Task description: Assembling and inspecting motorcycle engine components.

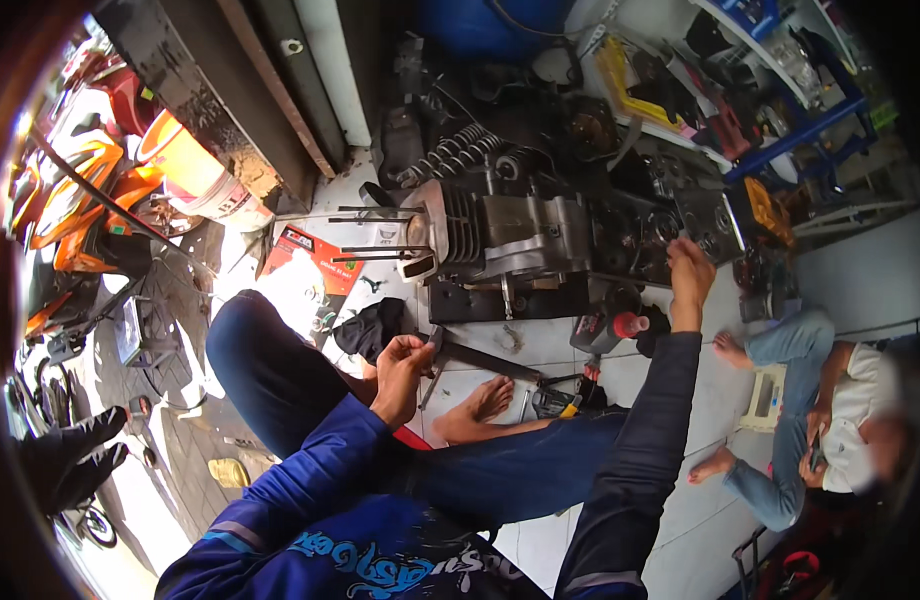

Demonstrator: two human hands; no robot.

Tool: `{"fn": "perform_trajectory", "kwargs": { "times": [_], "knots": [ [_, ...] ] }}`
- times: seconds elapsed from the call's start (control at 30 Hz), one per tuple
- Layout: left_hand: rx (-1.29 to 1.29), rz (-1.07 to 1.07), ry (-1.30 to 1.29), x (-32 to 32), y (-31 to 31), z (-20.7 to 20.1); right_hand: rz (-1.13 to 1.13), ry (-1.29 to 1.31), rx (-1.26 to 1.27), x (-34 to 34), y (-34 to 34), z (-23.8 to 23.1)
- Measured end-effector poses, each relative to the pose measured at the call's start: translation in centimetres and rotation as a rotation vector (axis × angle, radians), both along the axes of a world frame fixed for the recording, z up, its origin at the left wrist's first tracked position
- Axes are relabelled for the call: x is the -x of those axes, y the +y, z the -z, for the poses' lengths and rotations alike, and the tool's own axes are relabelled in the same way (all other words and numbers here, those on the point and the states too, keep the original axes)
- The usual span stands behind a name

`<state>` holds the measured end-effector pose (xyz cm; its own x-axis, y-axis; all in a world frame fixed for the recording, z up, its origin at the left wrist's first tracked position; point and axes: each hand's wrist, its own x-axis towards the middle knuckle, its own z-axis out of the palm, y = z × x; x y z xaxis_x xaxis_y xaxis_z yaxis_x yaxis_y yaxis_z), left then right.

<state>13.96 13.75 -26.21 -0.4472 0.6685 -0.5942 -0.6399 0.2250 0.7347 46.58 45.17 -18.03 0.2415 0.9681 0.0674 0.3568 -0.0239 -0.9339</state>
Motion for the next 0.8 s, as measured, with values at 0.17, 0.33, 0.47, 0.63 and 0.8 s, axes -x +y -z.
{"fn": "perform_trajectory", "kwargs": {
  "times": [0.17,0.33,0.47,0.63,0.8],
  "knots": [
    [-0.083,-0.122,-0.14,2.2,2.3,-0.7,-0.082,0.02,0.031,3.8,-3.9,-4.5],
    [-0.101,-0.41,-0.184,3.6,3.7,-1.4,-0.301,-0.08,-0.254,11.6,-6.4,-5.7],
    [-0.096,-0.589,-0.011,5.8,6.2,0.4,-0.594,-0.355,-0.285,23.1,-11.8,-8.9],
    [-0.176,-0.454,-0.042,8.6,8.6,0.7,-0.817,-0.782,-0.532,31.0,-12.2,-9.0],
    [-0.315,-0.293,-0.147,9.6,11.3,1.4,-0.862,-0.874,-0.467,32.3,-10.6,-8.0]
  ]
}}
